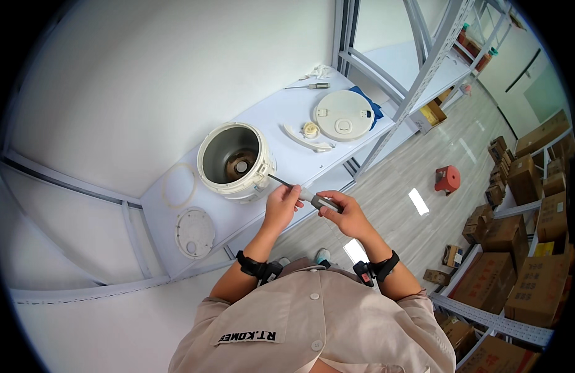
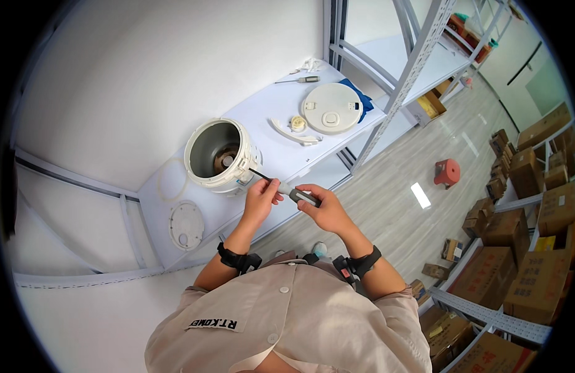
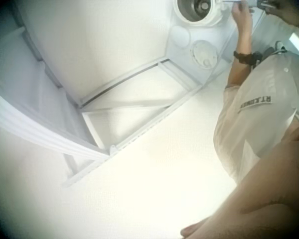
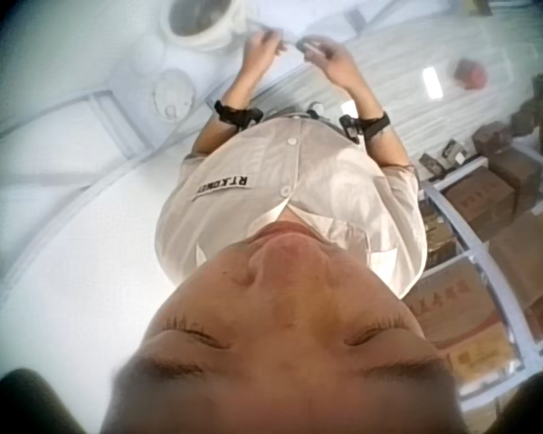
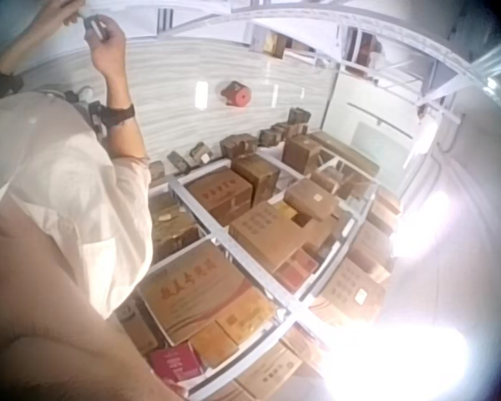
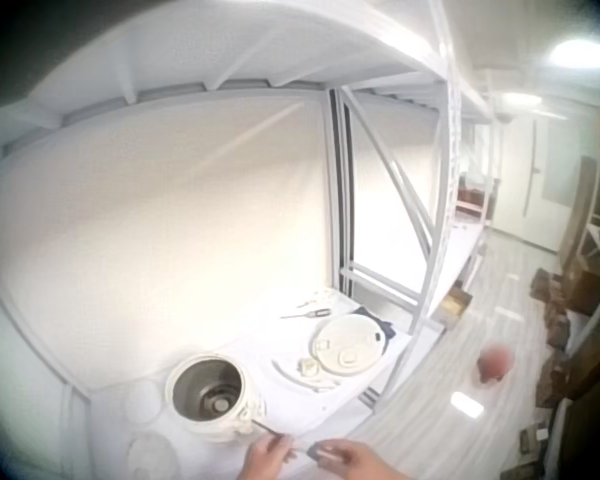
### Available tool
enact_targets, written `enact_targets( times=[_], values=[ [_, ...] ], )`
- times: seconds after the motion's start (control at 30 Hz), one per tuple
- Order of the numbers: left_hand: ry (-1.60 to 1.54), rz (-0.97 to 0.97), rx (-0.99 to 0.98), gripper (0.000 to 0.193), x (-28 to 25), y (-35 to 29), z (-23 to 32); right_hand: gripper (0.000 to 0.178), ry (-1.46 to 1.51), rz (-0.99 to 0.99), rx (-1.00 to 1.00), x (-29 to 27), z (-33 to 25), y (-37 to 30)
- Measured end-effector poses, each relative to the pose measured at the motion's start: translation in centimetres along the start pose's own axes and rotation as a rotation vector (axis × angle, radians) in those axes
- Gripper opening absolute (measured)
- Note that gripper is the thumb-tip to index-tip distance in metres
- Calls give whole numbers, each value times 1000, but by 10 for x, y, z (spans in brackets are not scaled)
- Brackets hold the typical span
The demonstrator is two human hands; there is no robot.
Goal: The person uses a screwdriver to remove screws from the lid of a white appliance, likely a rice cooker. After unscrewing the fasteners, they lift the lid off the main body and place it on the table. The person then proceeds to unscrew components from the main body of the appliance.
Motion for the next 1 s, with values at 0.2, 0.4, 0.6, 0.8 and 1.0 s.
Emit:
enact_targets(
  times=[0.2, 0.4, 0.6, 0.8, 1.0],
  values=[
    [-37, -18, 4, 39, 3, -3, 4, 39, 293, -58, 274, 10, 6, 2],
    [-37, -24, -25, 32, 2, -3, 4, 40, -53, -26, 106, 9, -5, 5],
    [-25, -127, -110, 43, 4, -1, -8, 34, -104, 42, -1, 12, -11, 0],
    [-31, -155, -105, 47, 7, -2, -7, 38, -493, 104, -350, 19, -37, -11],
    [-116, -169, -146, 46, 8, -6, -14, 49, -823, 167, -686, 29, -60, -23]
  ],
)
Point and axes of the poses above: each hand's wrist, its own y-axis towards the middle knuckle, its own x-axis out of the palm, z = x × y, the point moved 8 cm from there along y, towards the middle knuckle, and after that the axes turned 12 degrees about y, right-handed, at the moved point
